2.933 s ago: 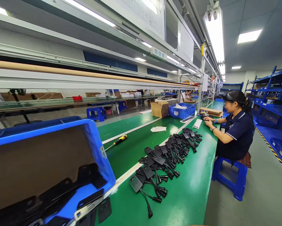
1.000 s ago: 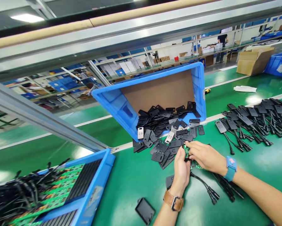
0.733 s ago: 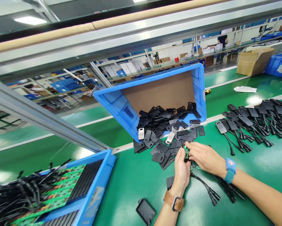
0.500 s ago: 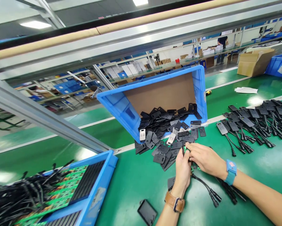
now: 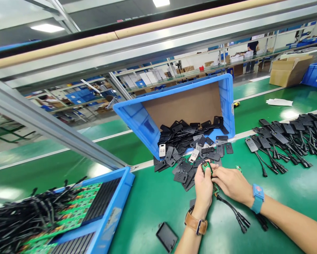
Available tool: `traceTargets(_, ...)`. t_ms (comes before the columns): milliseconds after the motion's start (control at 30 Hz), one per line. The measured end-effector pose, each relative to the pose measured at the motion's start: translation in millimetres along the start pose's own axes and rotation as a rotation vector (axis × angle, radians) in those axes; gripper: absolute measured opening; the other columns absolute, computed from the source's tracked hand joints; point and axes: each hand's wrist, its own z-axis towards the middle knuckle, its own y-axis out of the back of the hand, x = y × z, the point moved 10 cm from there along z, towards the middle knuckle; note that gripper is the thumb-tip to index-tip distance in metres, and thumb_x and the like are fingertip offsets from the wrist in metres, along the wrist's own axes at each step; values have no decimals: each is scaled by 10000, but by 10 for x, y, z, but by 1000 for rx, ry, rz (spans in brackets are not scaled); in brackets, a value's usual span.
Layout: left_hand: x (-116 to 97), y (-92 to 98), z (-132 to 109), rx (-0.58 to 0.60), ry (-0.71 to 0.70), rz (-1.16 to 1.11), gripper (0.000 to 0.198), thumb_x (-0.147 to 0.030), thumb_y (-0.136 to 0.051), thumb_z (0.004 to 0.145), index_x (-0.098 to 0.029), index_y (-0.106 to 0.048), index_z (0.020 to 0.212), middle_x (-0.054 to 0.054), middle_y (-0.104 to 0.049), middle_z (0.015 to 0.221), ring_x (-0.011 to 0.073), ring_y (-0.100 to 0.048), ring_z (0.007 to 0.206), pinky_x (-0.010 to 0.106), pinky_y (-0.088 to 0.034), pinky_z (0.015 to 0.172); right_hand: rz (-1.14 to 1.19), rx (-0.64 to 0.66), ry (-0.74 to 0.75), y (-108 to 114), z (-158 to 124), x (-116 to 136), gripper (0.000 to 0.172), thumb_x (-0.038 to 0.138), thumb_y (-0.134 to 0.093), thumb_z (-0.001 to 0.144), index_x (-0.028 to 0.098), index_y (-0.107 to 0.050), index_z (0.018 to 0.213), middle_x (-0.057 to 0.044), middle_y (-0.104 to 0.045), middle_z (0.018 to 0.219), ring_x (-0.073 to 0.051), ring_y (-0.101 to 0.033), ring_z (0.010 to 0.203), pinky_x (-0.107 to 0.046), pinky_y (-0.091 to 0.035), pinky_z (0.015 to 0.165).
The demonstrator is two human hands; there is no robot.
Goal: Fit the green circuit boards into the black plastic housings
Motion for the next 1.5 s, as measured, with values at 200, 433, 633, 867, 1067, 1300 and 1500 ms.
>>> traceTargets(200,-71,-48,-53,-14,9,-237,296,-399,-699,842,-201,-586,1031,73,-713,969,224,-687,931,400,-495,913,117,25,-225,-51,-10,-156,243,304,-485,1000,206,-549,787,-6,-651,732,-181,-612,700,-289,-374,645)
traceTargets(433,-92,-79,-93,5,15,-360,287,-353,-697,853,-207,-550,1052,43,-686,930,231,-680,983,409,-493,940,350,31,-326,-137,-10,-244,277,302,-502,975,192,-560,728,10,-608,676,-148,-530,637,-260,-334,621)
traceTargets(633,-77,-43,-101,-30,4,-396,323,-357,-720,833,-211,-558,1071,40,-662,938,209,-662,943,405,-495,935,421,9,-392,-204,-40,-306,247,291,-539,938,186,-588,721,12,-607,672,-136,-511,629,-251,-316,618)
traceTargets(867,-67,-66,-137,-21,-6,-392,276,-345,-683,861,-219,-555,1071,32,-646,941,204,-650,964,403,-472,966,447,45,-407,-235,-24,-358,350,334,-536,922,185,-483,610,41,-482,554,-110,-401,545,-244,-253,555)
traceTargets(1067,-28,-72,-152,-30,9,-374,341,-382,-707,840,-223,-543,1093,32,-664,933,237,-661,1031,436,-459,1001,370,44,-475,-252,-51,-428,319,309,-567,878,181,-496,595,42,-472,544,-103,-379,536,-250,-221,545)
traceTargets(1300,6,-81,-148,-43,25,-341,428,-427,-751,795,-228,-531,1103,55,-696,963,267,-675,1060,426,-513,928,396,80,-490,-290,-44,-480,329,284,-584,856,180,-471,565,47,-430,521,-103,-360,527,-249,-224,537)
traceTargets(1500,-3,-112,-133,-7,35,-336,422,-417,-715,829,-217,-510,1140,126,-714,1119,270,-667,1088,451,-489,970,491,39,-345,-127,57,-338,192,248,-570,882,181,-527,708,14,-587,694,-135,-494,668,-245,-318,630)
